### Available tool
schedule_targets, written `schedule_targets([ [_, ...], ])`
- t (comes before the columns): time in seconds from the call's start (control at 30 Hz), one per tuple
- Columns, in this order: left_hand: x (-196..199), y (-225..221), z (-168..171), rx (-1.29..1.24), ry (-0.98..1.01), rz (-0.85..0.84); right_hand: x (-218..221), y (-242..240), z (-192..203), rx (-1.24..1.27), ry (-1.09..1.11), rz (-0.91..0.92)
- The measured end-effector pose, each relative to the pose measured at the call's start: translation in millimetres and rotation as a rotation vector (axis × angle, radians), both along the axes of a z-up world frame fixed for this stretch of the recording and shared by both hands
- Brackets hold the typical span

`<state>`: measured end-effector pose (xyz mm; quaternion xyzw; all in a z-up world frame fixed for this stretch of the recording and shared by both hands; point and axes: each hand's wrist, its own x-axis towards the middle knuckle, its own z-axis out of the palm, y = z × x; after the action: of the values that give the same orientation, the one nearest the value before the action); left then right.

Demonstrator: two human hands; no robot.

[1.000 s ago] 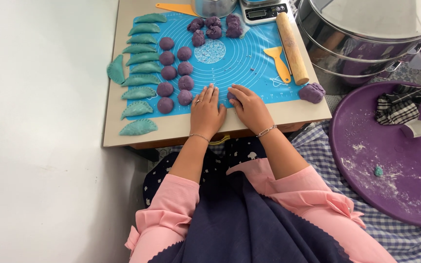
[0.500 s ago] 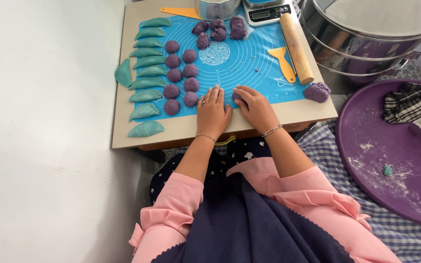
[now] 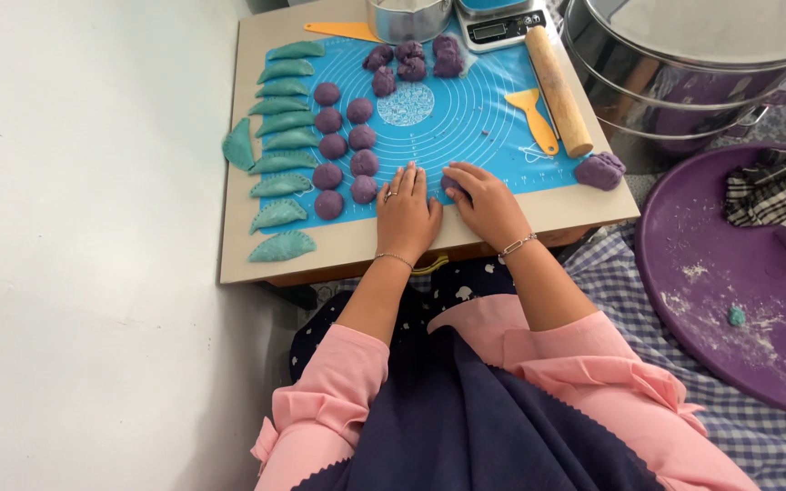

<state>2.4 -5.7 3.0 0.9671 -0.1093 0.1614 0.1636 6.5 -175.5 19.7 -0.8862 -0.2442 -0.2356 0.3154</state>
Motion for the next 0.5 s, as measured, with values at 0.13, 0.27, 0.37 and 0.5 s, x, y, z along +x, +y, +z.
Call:
schedule_targets([
  [0.13, -0.6, 0.0, -0.8, 0.007, 0.001, -0.001, -4.8, 0.7, 6.9, -0.015, 0.012, 0.015],
  [0.27, 0.2, 0.5, -0.8, 0.009, -0.026, -0.001, -11.0, 1.8, 14.6, 0.007, 0.046, 0.094],
  [0.37, -0.1, 1.3, -0.1, 0.003, -0.014, -0.009, -1.9, -3.0, -2.4, -0.034, 0.024, -0.001],
  [0.5, -2.4, 1.0, 4.8, -0.015, -0.004, -0.018, 5.4, -2.7, -4.3, -0.084, 0.002, -0.054],
])
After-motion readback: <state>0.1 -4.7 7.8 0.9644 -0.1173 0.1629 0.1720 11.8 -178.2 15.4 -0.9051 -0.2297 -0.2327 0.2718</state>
